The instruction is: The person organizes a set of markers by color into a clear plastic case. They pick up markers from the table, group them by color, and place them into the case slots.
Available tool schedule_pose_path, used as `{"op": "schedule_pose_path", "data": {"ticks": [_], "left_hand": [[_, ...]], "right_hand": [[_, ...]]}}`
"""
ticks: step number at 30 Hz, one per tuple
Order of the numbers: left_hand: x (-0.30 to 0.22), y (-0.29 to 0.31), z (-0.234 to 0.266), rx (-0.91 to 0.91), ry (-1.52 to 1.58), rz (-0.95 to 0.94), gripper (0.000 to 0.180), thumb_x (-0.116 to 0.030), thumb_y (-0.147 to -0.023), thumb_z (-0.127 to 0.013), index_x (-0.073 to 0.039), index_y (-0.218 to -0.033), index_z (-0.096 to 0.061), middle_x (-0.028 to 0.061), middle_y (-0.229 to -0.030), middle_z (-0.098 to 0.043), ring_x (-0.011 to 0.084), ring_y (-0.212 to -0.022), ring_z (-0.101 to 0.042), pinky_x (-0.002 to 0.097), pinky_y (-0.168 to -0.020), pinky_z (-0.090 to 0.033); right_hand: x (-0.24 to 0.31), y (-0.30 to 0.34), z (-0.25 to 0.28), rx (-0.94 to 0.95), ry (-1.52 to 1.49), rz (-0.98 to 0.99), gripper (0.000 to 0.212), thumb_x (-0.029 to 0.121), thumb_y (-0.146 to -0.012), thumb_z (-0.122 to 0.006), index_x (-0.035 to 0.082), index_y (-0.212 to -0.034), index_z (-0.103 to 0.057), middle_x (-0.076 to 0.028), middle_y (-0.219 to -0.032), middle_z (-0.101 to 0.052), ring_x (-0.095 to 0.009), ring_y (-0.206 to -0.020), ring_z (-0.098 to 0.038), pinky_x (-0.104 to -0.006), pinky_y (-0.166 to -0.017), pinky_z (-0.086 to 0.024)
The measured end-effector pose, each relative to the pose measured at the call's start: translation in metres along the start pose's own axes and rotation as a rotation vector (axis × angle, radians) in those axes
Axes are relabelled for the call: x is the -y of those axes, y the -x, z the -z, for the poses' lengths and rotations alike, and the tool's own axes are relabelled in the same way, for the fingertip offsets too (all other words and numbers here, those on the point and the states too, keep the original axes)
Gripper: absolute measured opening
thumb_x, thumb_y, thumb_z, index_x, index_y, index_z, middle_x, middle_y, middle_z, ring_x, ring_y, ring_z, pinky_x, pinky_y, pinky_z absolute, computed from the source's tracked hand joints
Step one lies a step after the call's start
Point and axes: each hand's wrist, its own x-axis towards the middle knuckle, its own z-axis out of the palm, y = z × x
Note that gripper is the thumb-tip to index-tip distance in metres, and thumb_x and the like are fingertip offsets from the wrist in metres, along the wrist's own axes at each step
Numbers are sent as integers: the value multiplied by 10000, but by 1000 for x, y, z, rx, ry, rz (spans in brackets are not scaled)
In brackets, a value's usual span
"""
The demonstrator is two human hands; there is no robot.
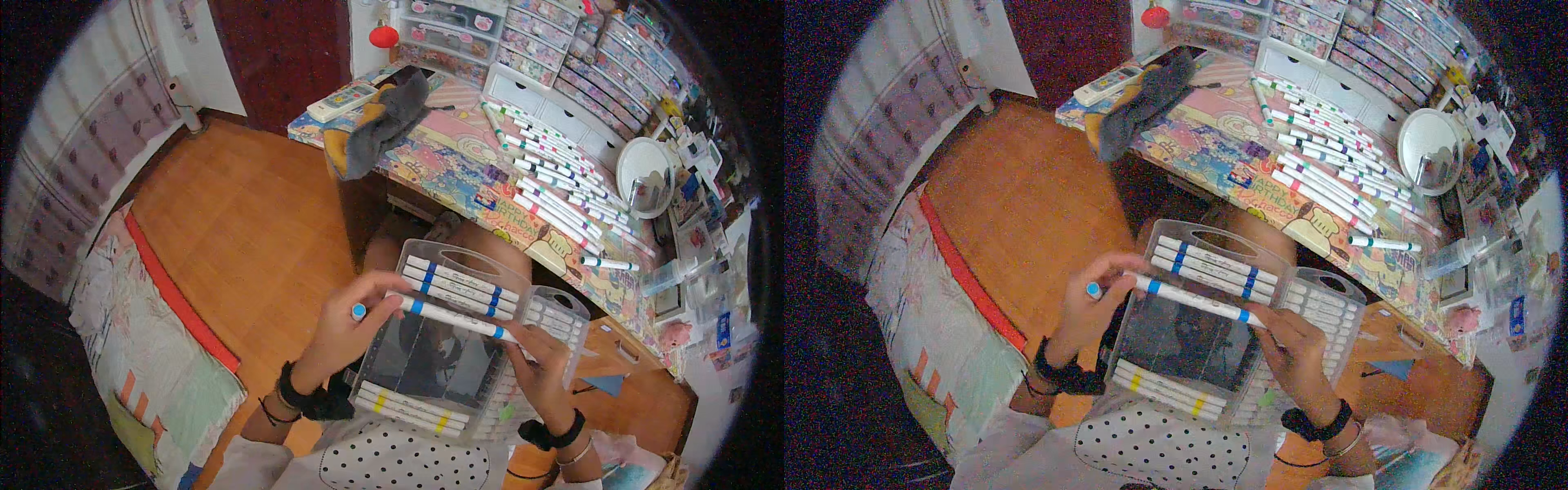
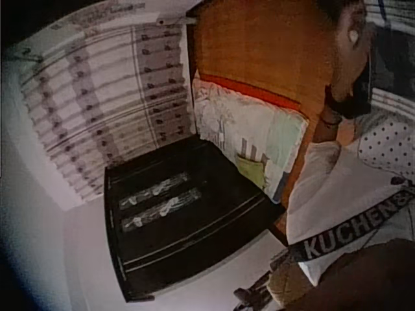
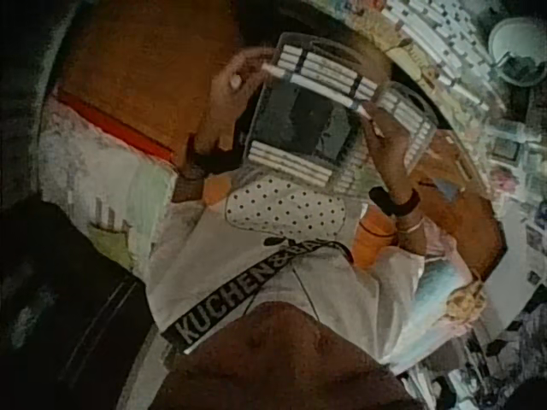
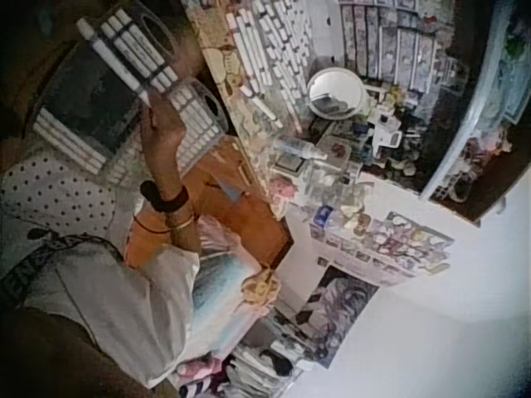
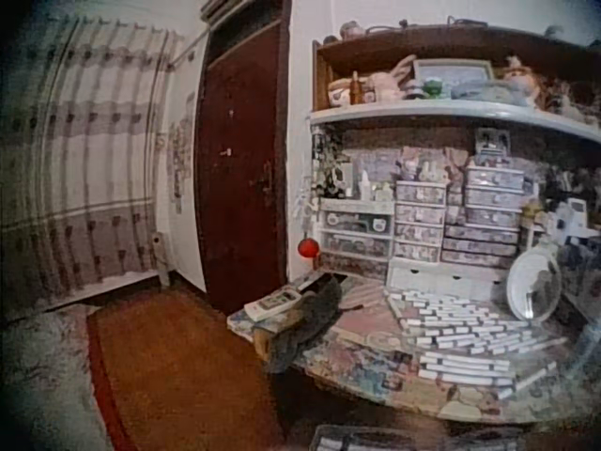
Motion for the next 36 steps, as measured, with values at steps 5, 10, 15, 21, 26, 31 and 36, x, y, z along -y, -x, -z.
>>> {"op": "schedule_pose_path", "data": {"ticks": [5, 10, 15, 21, 26, 31, 36], "left_hand": [[5, 2, -5, 32, -39, 26, 93, -44, -953, -572, -16, -1029, -618, 34, -937, -657, 89, -795, -627, 221, -700, -482], [6, 0, -9, -19, -49, 55, 106, -54, -948, -578, -17, -1043, -605, 25, -930, -634, 74, -821, -579, 212, -696, -451], [19, -5, 3, -301, -196, 29, 119, -40, -917, -612, -30, -1036, -615, 59, -1015, -629, 110, -844, -592, 235, -695, -459], [2, -1, 2, -17, -505, -204, 230, -94, -868, -681, -47, -1087, -630, 122, -1085, -601, 260, -912, -633, 326, -734, -516], [-26, 9, -19, 653, -322, -4, 380, -130, -840, -705, -97, -1204, -605, 136, -1148, -620, 329, -1019, -638, 425, -816, -521], [-35, 6, -27, 706, -84, -83, 257, -52, -882, -639, -2, -1124, -566, 125, -1041, -585, 306, -911, -632, 351, -776, -498], [-38, 15, -17, 403, 98, 60, 221, -71, -886, -664, -8, -1092, -618, 69, -923, -623, 156, -768, -612, 264, -666, -471]], "right_hand": [[4, -7, -2, -13, -55, -15, 413, -25, -782, -721, 67, -1181, -662, -139, -906, -668, -250, -778, -660, -310, -670, -526], [5, -7, -7, -33, -65, -6, 362, -5, -778, -743, 55, -1129, -674, -126, -931, -660, -249, -820, -655, -316, -698, -531], [-3, -3, -8, -108, 88, -10, 318, -18, -780, -735, 52, -1085, -679, -124, -963, -626, -259, -846, -637, -326, -713, -527], [2, -13, 4, -16, -62, 10, 295, -28, -782, -720, 46, -1064, -675, -111, -950, -636, -254, -860, -641, -331, -729, -527], [19, -24, 18, 112, -267, 101, 290, -51, -760, -735, 56, -1025, -683, -106, -1005, -682, -228, -888, -669, -301, -773, -531], [38, -15, 6, 20, -640, -114, 517, -46, -765, -757, 49, -1235, -563, -102, -1015, -675, -177, -913, -658, -294, -774, -537], [58, 2, -23, 203, -508, -219, 542, -10, -738, -805, -11, -1206, -531, -129, -1019, -685, -200, -893, -683, -315, -786, -551]]}}
